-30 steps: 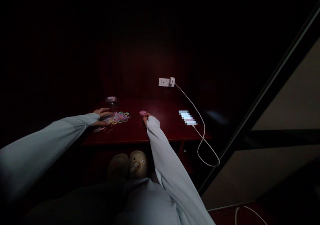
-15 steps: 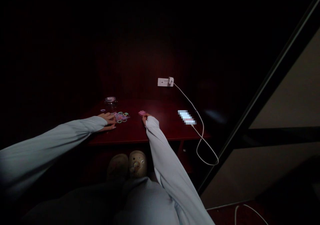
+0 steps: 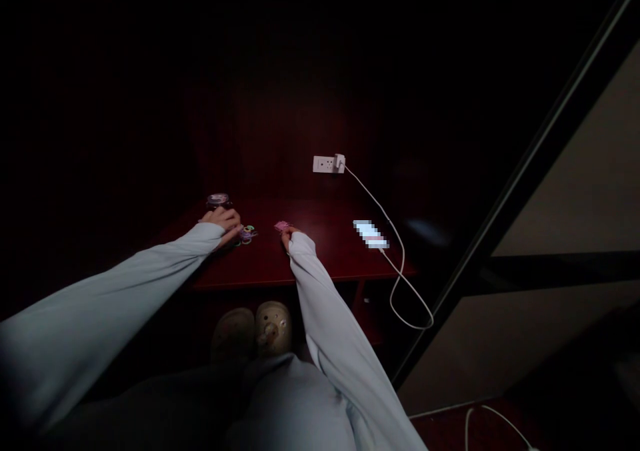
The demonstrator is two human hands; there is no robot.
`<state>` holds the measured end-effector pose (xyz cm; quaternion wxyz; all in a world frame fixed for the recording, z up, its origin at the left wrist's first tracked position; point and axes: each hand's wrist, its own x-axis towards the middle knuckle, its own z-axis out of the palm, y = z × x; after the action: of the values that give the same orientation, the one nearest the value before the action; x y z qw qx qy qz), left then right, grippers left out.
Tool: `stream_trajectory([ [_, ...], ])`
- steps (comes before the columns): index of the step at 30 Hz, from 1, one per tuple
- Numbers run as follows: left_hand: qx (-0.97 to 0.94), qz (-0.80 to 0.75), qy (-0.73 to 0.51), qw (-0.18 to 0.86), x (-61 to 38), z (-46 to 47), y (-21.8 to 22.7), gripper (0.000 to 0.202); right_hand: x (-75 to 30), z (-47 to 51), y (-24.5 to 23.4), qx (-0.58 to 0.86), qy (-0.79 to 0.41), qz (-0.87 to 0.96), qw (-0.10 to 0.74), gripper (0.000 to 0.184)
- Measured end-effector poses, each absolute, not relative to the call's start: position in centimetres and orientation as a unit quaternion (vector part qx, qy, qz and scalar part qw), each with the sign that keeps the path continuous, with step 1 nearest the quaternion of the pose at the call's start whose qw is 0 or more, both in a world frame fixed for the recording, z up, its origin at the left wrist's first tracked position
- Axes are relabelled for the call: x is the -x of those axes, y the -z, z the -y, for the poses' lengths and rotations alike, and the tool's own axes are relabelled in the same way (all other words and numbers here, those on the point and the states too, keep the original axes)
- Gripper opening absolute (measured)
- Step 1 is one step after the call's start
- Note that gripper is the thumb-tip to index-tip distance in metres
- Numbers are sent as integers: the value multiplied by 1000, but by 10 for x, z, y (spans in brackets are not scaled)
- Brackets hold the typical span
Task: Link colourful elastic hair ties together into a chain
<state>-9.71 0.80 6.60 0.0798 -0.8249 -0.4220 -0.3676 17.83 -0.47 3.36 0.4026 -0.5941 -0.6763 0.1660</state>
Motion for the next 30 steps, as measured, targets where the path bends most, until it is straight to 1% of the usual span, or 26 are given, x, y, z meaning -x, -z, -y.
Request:
stream_trajectory([
  [3, 775, 452, 441, 15, 59, -21, -64, 40, -178, 17, -41, 569, -173, 685, 420, 25],
  [4, 767, 447, 459, -25, 46, -22, -60, 45, -178, 24, -44, 556, -176, 694, 421, 28],
  [5, 737, 430, 505, -131, 34, -22, -54, 47, -177, 30, -48, 553, -181, 702, 410, 34],
  [6, 726, 420, 517, -170, 24, -20, -48, 49, -175, 37, -52, 553, -186, 709, 396, 41],
  [9, 705, 399, 540, -227, 6, -12, -32, 53, -164, 56, -63, 554, -206, 739, 323, 61],
  [10, 697, 395, 546, -244, 4, -10, -29, 55, -160, 61, -65, 550, -204, 753, 299, 61],
  [11, 688, 391, 552, -262, 4, -8, -27, 57, -156, 65, -67, 544, -196, 766, 281, 57],
  [14, 665, 381, 556, -322, 7, -6, -27, 64, -150, 73, -69, 528, -166, 790, 263, 42],
  [15, 658, 377, 556, -340, 8, -5, -28, 66, -149, 75, -69, 527, -161, 791, 265, 40],
  [18, 641, 360, 562, -378, 10, -2, -30, 68, -151, 76, -68, 537, -171, 780, 273, 44],
  [22, 638, 346, 566, -391, 10, 2, -31, 68, -153, 73, -68, 548, -183, 764, 287, 42],
  [24, 639, 346, 565, -390, 10, 2, -31, 69, -152, 72, -68, 540, -190, 767, 290, 38],
  [27, 639, 353, 569, -378, 11, 0, -32, 66, -151, 69, -67, 536, -211, 765, 289, 27],
  [30, 641, 361, 570, -365, 13, -2, -32, 61, -152, 68, -64, 538, -218, 761, 292, 27],
])
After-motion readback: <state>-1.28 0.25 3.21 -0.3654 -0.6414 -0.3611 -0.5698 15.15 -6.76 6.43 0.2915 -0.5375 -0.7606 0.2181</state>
